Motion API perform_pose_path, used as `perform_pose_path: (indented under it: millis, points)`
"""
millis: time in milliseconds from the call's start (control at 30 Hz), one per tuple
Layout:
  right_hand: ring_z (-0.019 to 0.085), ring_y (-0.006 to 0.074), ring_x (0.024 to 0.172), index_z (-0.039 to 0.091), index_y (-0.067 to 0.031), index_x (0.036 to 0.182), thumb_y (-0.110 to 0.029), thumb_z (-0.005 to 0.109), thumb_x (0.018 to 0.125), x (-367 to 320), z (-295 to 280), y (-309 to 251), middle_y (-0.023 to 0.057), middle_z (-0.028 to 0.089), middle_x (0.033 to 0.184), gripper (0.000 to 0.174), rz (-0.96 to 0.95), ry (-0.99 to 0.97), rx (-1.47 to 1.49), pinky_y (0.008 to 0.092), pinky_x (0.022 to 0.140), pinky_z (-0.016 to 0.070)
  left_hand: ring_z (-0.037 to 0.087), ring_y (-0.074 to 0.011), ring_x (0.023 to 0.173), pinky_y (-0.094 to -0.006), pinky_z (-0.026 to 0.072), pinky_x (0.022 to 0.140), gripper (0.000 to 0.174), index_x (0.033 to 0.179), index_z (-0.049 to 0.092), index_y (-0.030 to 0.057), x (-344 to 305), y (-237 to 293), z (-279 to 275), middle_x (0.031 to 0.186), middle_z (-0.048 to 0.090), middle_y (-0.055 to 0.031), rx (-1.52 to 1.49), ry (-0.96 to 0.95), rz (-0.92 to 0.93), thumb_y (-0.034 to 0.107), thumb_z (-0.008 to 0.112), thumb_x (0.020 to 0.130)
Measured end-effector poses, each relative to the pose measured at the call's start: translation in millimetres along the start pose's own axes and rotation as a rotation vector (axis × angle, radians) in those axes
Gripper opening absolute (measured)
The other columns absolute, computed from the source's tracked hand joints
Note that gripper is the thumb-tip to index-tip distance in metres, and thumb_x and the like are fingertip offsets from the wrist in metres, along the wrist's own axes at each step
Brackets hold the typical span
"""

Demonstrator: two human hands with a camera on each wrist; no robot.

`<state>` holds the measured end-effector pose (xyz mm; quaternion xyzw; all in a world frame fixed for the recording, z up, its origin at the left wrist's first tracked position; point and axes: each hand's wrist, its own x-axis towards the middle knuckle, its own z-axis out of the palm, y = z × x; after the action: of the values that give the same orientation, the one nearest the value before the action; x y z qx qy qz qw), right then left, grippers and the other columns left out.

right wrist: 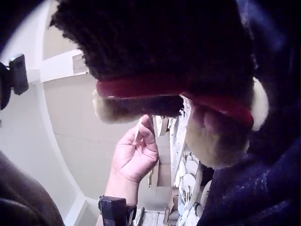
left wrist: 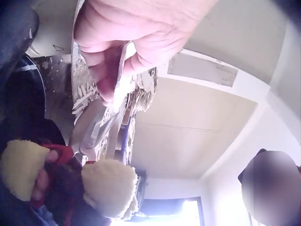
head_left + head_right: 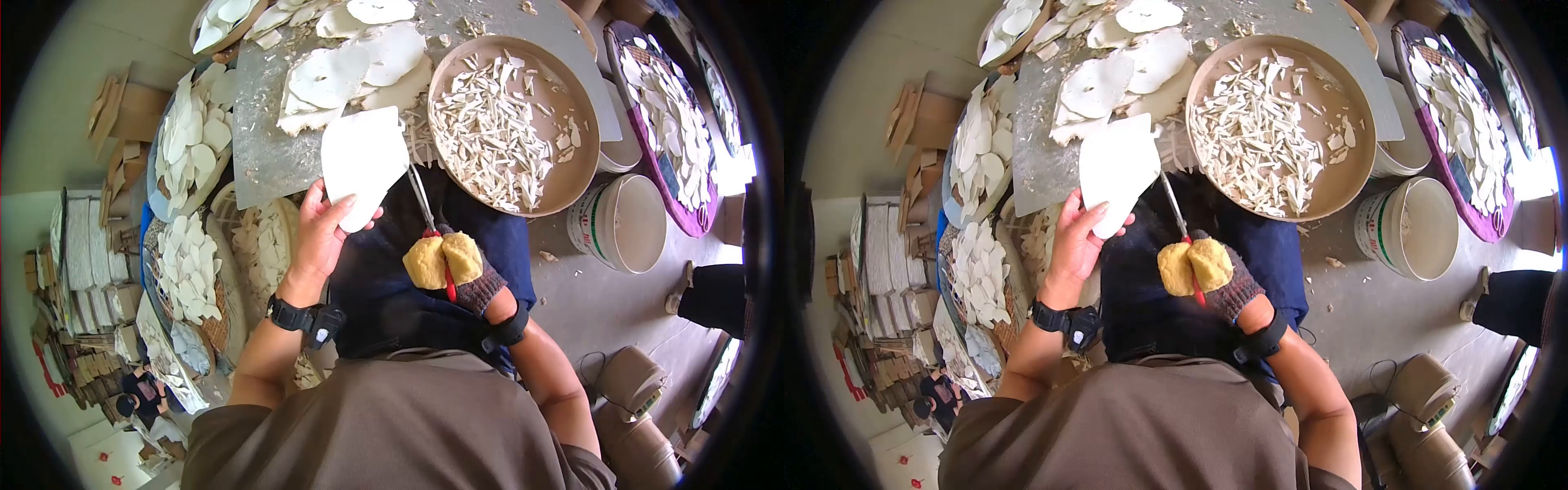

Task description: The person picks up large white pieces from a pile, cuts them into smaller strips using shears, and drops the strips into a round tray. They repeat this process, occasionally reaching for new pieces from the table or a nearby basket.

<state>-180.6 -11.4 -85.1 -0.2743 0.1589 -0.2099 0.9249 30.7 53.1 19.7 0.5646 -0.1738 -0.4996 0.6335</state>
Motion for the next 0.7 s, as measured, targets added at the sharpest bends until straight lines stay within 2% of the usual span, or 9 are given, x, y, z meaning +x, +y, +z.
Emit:
perform_pose_path:
  millis: [33,67,167,233,267,333,467,700]
  points:
    - [0.061,0.0191,0.096,0.053,-0.0035,0.107,-0.005,0.052,0.089,-4.1,8.3,-5.5,0.008,0.062,0.101,0.018,0.117,-0.025,0.473,0.0317,0.085,0.05,0.066,-0.0313,0.083,-0.0329,0.0554,0.064,0.04,0.122,0.039,0.0025,0.4,0.5,-1.1,0.107,0.06,-0.0195,0.006,-0.007,0.004,0.007,0.055,0.086]
    - [0.061,0.0199,0.097,0.052,-0.0038,0.108,-0.003,0.052,0.087,-4.5,10.6,-8.5,0.0084,0.061,0.104,0.021,-0.004,-0.059,0.135,0.0322,0.086,0.0498,0.066,-0.0314,0.083,-0.0328,0.0555,0.064,0.04,0.122,0.039,0.0025,-0.9,0.4,0.0,0.107,0.06,-0.0193,0.008,-0.014,-0.012,0.007,0.055,0.086]
    - [0.06,0.0193,0.098,0.052,-0.0041,0.109,-0.006,0.052,0.088,0.0,16.0,-18.7,0.0081,0.061,0.104,0.021,-0.021,-0.047,0.255,0.0317,0.087,0.0489,0.066,-0.0315,0.084,-0.0327,0.0557,0.064,0.041,0.122,0.039,0.0024,-7.6,-0.9,5.1,0.107,0.06,-0.0191,0.012,-0.029,-0.047,0.008,0.056,0.085]
    - [0.061,0.0218,0.095,0.054,-0.0051,0.107,-0.01,0.058,0.082,0.3,20.3,-22.6,0.0083,0.062,0.101,0.025,-0.122,0.024,-0.359,0.0316,0.084,0.0483,0.066,-0.0314,0.084,-0.0327,0.0558,0.064,0.042,0.122,0.039,0.0023,-10.3,-2.5,6.6,0.107,0.06,-0.019,0.013,-0.03,-0.052,0.009,0.056,0.085]
    - [0.061,0.0226,0.094,0.055,-0.0055,0.106,-0.011,0.06,0.081,0.8,19.8,-22.3,0.0083,0.062,0.1,0.026,-0.131,0.063,-0.453,0.0317,0.084,0.0482,0.066,-0.0311,0.084,-0.0328,0.0558,0.064,0.044,0.123,0.038,0.0025,-11.2,-0.7,7.7,0.107,0.06,-0.0187,0.009,-0.025,-0.058,0.01,0.057,0.085]
    - [0.061,0.0239,0.092,0.056,-0.006,0.105,-0.011,0.062,0.078,1.7,15.8,-19.0,0.0083,0.062,0.098,0.028,-0.118,0.099,-0.535,0.0322,0.082,0.0482,0.066,-0.0307,0.083,-0.0326,0.0558,0.064,0.043,0.123,0.038,0.0026,-11.5,-1.4,6.0,0.107,0.06,-0.0184,0.016,-0.028,-0.046,0.01,0.057,0.085]
    - [0.06,0.0245,0.091,0.058,-0.0069,0.104,-0.012,0.063,0.077,5.1,1.2,-0.2,0.0077,0.063,0.097,0.029,-0.078,0.101,-0.498,0.0332,0.081,0.0484,0.066,-0.03,0.082,-0.0322,0.0555,0.065,0.042,0.122,0.038,0.0031,-10.8,-1.1,4.2,0.105,0.061,-0.0179,0.023,0.005,-0.011,0.01,0.057,0.085]
    - [0.061,0.0237,0.09,0.059,-0.0072,0.102,-0.012,0.064,0.075,2.8,15.5,-16.1,0.0072,0.063,0.095,0.028,-0.183,0.065,-0.645,0.0335,0.08,0.0488,0.066,-0.0295,0.081,-0.0322,0.0556,0.064,0.043,0.123,0.038,0.0036,-12.9,-2.6,4.3,0.105,0.061,-0.018,0.01,-0.03,-0.052,0.01,0.057,0.085]
